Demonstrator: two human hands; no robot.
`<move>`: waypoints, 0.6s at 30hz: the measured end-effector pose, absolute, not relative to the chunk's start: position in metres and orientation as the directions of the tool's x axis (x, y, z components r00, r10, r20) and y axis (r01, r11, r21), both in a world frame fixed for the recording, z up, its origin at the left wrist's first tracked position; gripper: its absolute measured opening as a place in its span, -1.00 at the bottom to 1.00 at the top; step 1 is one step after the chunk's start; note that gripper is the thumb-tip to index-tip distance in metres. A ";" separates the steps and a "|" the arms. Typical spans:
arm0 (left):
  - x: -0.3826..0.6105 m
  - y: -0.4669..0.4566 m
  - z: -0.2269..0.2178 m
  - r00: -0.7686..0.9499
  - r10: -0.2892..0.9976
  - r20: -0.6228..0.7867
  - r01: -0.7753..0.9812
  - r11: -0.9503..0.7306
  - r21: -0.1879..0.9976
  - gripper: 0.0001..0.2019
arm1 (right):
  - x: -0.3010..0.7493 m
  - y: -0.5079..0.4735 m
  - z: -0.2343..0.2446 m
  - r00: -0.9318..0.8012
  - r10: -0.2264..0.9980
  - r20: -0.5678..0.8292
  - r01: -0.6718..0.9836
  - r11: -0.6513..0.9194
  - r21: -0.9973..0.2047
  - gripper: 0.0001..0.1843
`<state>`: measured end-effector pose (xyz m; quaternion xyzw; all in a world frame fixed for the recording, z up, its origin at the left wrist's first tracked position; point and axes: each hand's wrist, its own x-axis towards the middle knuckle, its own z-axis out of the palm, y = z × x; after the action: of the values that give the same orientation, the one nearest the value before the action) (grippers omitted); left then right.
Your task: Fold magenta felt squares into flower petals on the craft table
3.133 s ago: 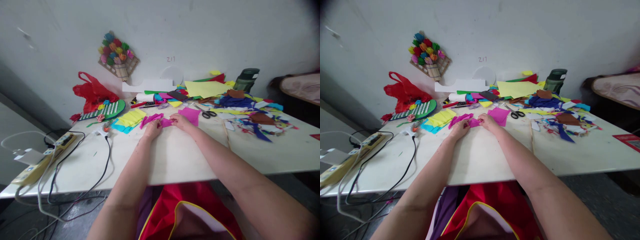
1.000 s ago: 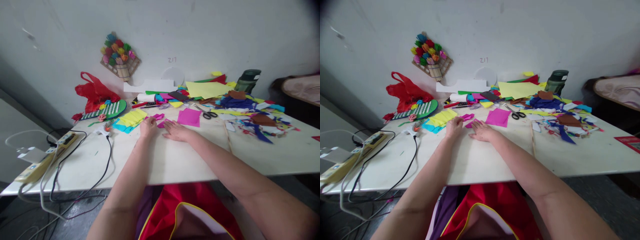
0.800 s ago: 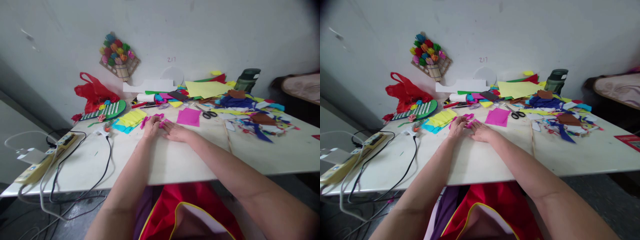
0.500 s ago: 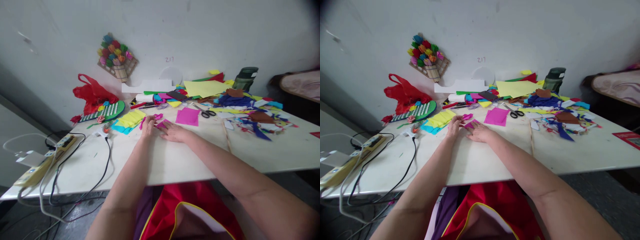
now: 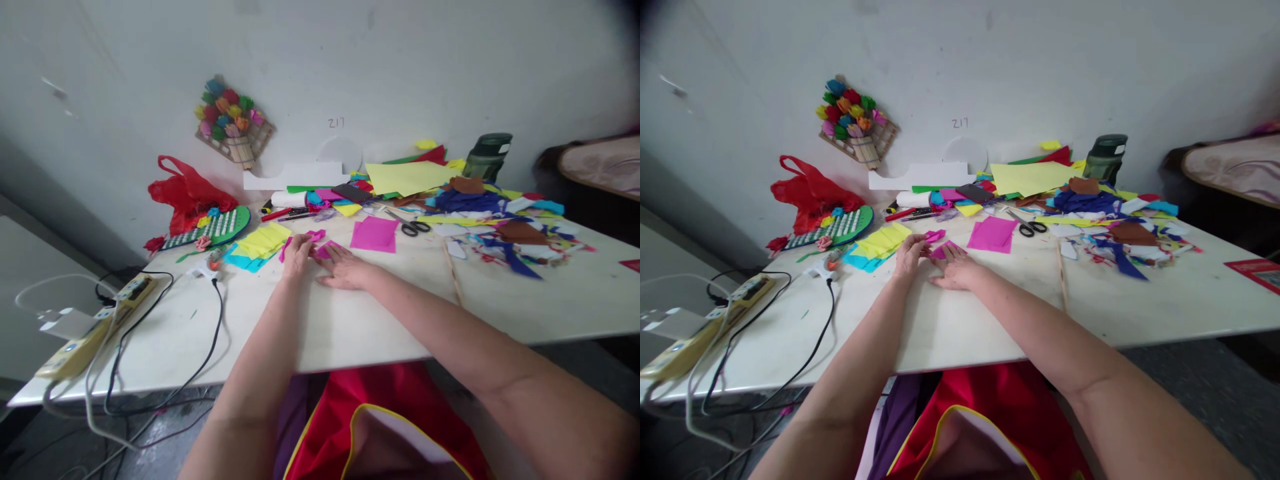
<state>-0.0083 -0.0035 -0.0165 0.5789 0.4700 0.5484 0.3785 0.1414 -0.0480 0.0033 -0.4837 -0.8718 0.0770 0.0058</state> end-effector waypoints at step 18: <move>-0.008 -0.004 -0.016 0.111 0.980 0.165 0.270 -0.190 0.944 -0.68 | 0.170 -0.017 0.004 -0.457 0.866 0.204 0.686 0.489 -0.538 -0.52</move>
<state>-0.0077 -0.0040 -0.0164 0.6299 0.4962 0.4451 0.3986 0.1702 -0.0167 0.0035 -0.4668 -0.8312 0.1938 0.2315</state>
